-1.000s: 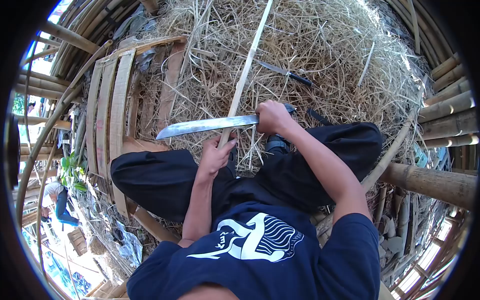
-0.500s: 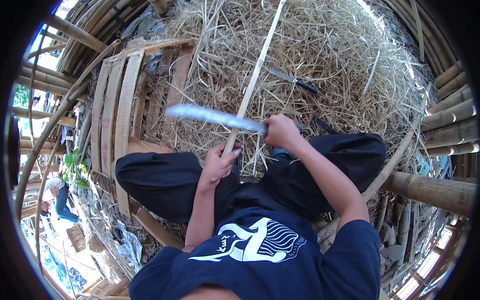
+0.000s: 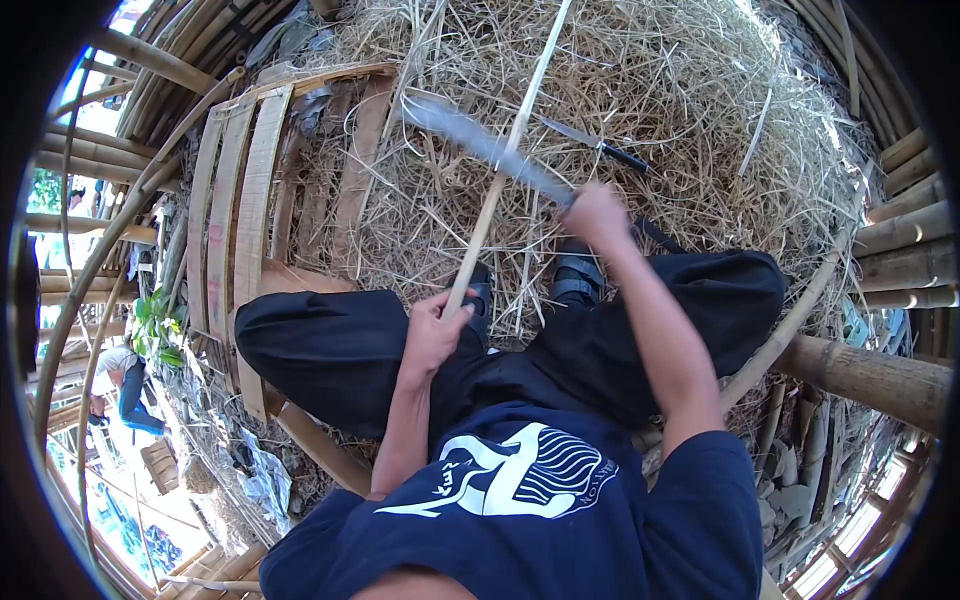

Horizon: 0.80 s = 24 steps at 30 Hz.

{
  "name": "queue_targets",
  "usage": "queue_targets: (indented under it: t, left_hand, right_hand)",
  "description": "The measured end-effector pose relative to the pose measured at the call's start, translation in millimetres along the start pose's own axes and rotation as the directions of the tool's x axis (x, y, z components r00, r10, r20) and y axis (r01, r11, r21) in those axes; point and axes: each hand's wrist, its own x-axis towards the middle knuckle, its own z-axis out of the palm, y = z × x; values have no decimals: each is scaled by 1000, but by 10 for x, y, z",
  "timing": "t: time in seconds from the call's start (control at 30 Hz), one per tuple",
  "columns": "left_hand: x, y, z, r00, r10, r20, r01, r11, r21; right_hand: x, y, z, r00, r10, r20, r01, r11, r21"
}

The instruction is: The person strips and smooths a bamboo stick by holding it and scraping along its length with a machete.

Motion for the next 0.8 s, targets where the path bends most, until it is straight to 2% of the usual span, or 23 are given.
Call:
queue_targets:
  t: [0.03, 0.07, 0.1, 0.17, 0.2, 0.23, 0.27, 0.3, 0.37, 0.47, 0.53, 0.57, 0.63, 0.67, 0.7, 0.73, 0.8]
  left_hand:
    - [-66, -3, 34, 1000, -13, 13, 14, 997, -75]
    - [-42, -15, 59, 999, 4, 54, 2, 995, -98]
    - [4, -15, 38, 998, 14, 53, -9, 995, -98]
    - [96, -15, 63, 999, 51, 8, -51, 997, -62]
    - [140, 4, 58, 997, 81, -7, -81, 995, -52]
    - [191, 24, 45, 996, 84, -12, -85, 995, -57]
    - [233, 31, 20, 992, 117, -38, -117, 993, 0]
    - [260, 16, -2, 988, 144, -61, -140, 988, 60]
    - [311, -108, -36, 987, 135, -84, -124, 985, 120]
    - [290, -169, -15, 977, 182, -108, -173, 981, 82]
    - [295, -190, -17, 978, 180, -103, -156, 966, 208]
    - [252, -103, 5, 985, 147, -91, -136, 984, 119]
    - [156, 27, -8, 999, 40, -37, -39, 998, 44]
    - [145, 26, 2, 999, 40, -29, -38, 998, 51]
    - [141, 25, 21, 1000, 26, -15, -27, 999, -22]
    - [136, 26, 38, 1000, 15, 0, -15, 995, -98]
    - [164, 38, 12, 1000, 5, -5, -5, 998, -69]
  right_hand:
    - [112, 15, -212, 997, 70, -38, -72, 996, -59]
    - [145, 24, -394, 999, 8, 36, -5, 996, -87]
    - [149, 10, -456, 999, -27, 41, 32, 993, -115]
    - [38, 10, -332, 998, -54, 38, 56, 997, -57]
    - [-68, 26, -227, 983, -163, 80, 169, 982, -82]
    - [-243, -63, -177, 975, -141, 171, 156, 985, -76]
    - [-433, -177, -173, 945, -199, 259, 213, 977, -27]
    - [-536, -151, -22, 901, -342, 268, 352, 936, 9]
    - [-695, -254, 106, 848, -436, 302, 470, 881, -49]
    - [-650, -222, 201, 849, -433, 304, 465, 885, -39]
    - [-511, -195, 178, 864, -419, 278, 454, 888, -72]
    - [-442, -158, 157, 883, -407, 231, 441, 890, -114]
    - [-258, -61, 115, 956, -222, 191, 236, 970, -54]
    - [-203, -16, 64, 966, -240, 98, 249, 965, -82]
    - [-154, 11, 9, 966, -260, 4, 259, 959, -111]
    - [-127, -39, -99, 966, -246, 82, 255, 960, -113]
    - [-161, -32, -51, 967, -247, 60, 253, 961, -113]
